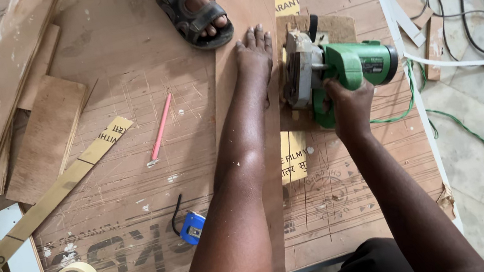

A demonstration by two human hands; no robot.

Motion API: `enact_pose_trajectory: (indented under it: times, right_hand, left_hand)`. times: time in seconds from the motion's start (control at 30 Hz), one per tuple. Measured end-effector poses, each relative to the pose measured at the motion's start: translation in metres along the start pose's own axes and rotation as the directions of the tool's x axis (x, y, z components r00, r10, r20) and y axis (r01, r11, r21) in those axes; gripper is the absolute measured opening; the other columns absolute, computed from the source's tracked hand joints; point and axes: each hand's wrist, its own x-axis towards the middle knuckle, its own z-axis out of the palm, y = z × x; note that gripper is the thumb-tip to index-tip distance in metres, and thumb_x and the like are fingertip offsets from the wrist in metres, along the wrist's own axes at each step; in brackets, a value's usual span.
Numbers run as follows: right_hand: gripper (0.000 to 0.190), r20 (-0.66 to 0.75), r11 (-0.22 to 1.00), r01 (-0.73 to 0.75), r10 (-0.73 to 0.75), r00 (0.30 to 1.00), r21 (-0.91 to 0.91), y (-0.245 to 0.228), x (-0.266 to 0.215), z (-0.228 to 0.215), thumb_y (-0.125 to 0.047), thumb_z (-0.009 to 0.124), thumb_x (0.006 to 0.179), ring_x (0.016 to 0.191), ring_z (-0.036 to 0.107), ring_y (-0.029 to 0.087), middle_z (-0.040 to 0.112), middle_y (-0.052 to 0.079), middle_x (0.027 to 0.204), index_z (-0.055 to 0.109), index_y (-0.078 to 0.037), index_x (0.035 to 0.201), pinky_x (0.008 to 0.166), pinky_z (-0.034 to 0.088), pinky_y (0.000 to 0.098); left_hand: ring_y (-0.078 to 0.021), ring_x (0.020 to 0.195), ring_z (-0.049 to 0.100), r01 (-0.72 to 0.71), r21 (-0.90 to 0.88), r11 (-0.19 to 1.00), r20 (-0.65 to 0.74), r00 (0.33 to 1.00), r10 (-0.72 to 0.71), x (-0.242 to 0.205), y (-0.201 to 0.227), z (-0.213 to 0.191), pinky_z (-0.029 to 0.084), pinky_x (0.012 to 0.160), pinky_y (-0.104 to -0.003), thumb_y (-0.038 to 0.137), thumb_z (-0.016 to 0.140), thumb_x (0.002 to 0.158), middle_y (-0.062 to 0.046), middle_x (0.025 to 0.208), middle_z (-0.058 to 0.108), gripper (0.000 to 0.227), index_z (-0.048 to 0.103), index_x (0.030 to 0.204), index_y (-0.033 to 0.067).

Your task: The person uses a circular saw to cut a piece of plywood on a workbench. They then use a try square and pencil to mark measurements on the cut piece and another strip of wood before making additional cuts with the saw.

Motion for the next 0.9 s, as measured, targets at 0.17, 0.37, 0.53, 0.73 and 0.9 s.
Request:
enact_pose_trajectory:
  times: [0.17, 0.37, 0.53, 0.73, 0.9]
  right_hand:
    - [0.004, 0.008, 1.0, -0.019, 0.019, 1.0, 0.023, -0.004, 0.011, 0.004, -0.002, 0.067, 0.089, 0.057, 0.059, 0.011, 0.063, 0.004, 0.076, 0.064, -0.003, 0.088, 0.049, 0.05, 0.0275]
    - [0.005, 0.019, 1.0, -0.005, 0.004, 1.0, 0.01, -0.005, 0.023, 0.007, -0.002, 0.067, 0.088, 0.059, 0.061, 0.01, 0.064, 0.004, 0.077, 0.063, -0.005, 0.088, 0.05, 0.053, 0.0272]
    - [0.005, 0.007, 1.0, -0.005, 0.005, 1.0, 0.016, -0.005, 0.032, 0.01, -0.001, 0.066, 0.087, 0.058, 0.06, 0.011, 0.063, 0.004, 0.076, 0.063, -0.005, 0.087, 0.049, 0.051, 0.0278]
    - [0.005, 0.016, 1.0, 0.004, -0.005, 1.0, 0.019, -0.008, 0.04, 0.012, -0.002, 0.066, 0.087, 0.057, 0.059, 0.011, 0.063, 0.003, 0.076, 0.063, -0.005, 0.084, 0.048, 0.05, 0.0279]
    - [0.005, 0.007, 1.0, -0.004, 0.004, 1.0, 0.029, -0.01, 0.045, 0.015, -0.001, 0.066, 0.086, 0.055, 0.058, 0.011, 0.062, 0.002, 0.075, 0.063, -0.005, 0.084, 0.048, 0.05, 0.0277]
  left_hand:
    - [-0.0393, 0.159, 0.003, -0.021, -0.043, 0.999, 0.06, 0.998, 0.024, -0.012, -0.009, -0.015, 0.029, 0.121, -0.06, 0.048, 0.107, 0.032, -0.021, 0.172, -0.008, 0.179, -0.006, 0.165, 0.0061]
    - [-0.0376, 0.159, 0.001, -0.017, -0.013, 1.0, 0.079, 0.997, 0.018, -0.002, -0.008, -0.005, 0.03, 0.122, -0.057, 0.052, 0.105, 0.032, -0.021, 0.172, -0.01, 0.18, -0.009, 0.165, 0.0078]
    - [-0.0376, 0.158, 0.0, -0.012, -0.013, 1.0, 0.034, 0.999, 0.012, 0.001, -0.01, -0.004, 0.03, 0.121, -0.058, 0.051, 0.102, 0.044, -0.02, 0.171, -0.012, 0.168, -0.01, 0.163, 0.0112]
    - [-0.0344, 0.158, 0.003, -0.016, -0.04, 0.999, 0.083, 0.996, 0.019, -0.018, -0.014, -0.026, 0.036, 0.119, -0.051, 0.041, 0.102, 0.047, -0.015, 0.173, -0.009, 0.162, -0.005, 0.165, 0.0149]
    - [-0.0284, 0.153, 0.021, -0.047, -0.148, 0.988, -0.001, 0.999, 0.047, -0.023, -0.024, -0.037, 0.044, 0.113, -0.042, 0.04, 0.102, 0.049, -0.009, 0.168, 0.015, 0.141, 0.017, 0.16, 0.0185]
